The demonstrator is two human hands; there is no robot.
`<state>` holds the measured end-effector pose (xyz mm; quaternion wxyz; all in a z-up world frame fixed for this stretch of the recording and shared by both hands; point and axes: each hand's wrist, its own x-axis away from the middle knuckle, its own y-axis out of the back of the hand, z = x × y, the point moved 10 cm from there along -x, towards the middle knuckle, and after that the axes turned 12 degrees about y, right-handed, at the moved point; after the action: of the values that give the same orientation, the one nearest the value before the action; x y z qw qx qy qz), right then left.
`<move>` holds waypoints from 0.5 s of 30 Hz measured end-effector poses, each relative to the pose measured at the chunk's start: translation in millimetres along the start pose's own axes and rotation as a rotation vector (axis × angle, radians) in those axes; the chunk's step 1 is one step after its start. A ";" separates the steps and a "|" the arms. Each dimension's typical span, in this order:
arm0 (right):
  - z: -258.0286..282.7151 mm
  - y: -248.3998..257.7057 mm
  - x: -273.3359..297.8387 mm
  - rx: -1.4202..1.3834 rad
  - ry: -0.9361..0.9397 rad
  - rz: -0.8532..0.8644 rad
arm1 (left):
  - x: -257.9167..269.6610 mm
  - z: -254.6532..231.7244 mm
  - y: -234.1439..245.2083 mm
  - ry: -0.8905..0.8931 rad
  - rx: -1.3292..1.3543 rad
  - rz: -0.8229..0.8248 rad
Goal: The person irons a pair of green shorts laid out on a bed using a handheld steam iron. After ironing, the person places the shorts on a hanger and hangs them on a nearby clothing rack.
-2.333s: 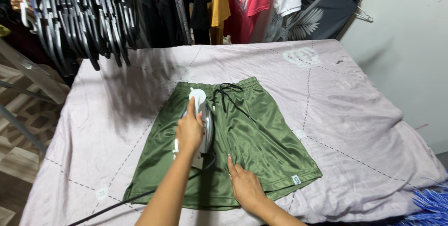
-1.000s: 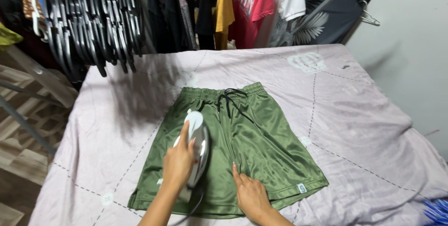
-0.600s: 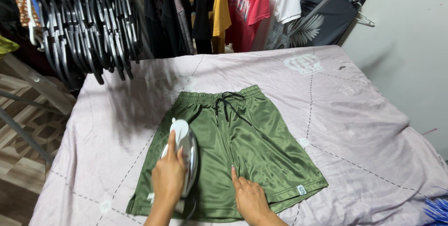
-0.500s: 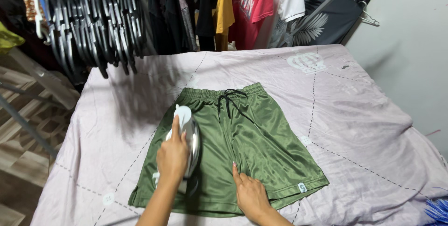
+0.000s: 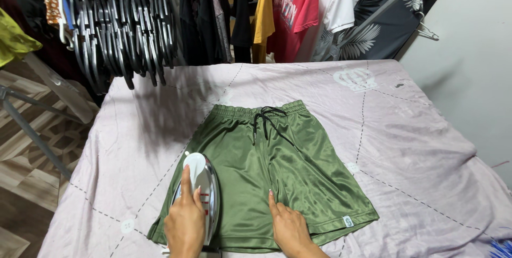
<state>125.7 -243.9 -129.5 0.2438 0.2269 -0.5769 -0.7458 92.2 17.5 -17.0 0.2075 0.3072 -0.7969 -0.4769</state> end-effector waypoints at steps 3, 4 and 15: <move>0.5 1.4 -0.8 -0.012 0.012 -0.012 | -5.7 -8.2 -0.8 -0.024 0.010 -0.026; 0.5 1.1 -1.3 -0.006 0.007 -0.008 | -13.4 -9.3 -4.2 0.003 0.014 -0.008; -2.7 -2.2 4.5 -0.019 -0.019 0.051 | -82.9 -33.7 -15.6 0.107 0.071 -0.022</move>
<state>123.6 -248.2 -132.5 0.2596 0.2027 -0.5776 -0.7469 177.9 47.6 -18.5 0.2337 0.3483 -0.7976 -0.4336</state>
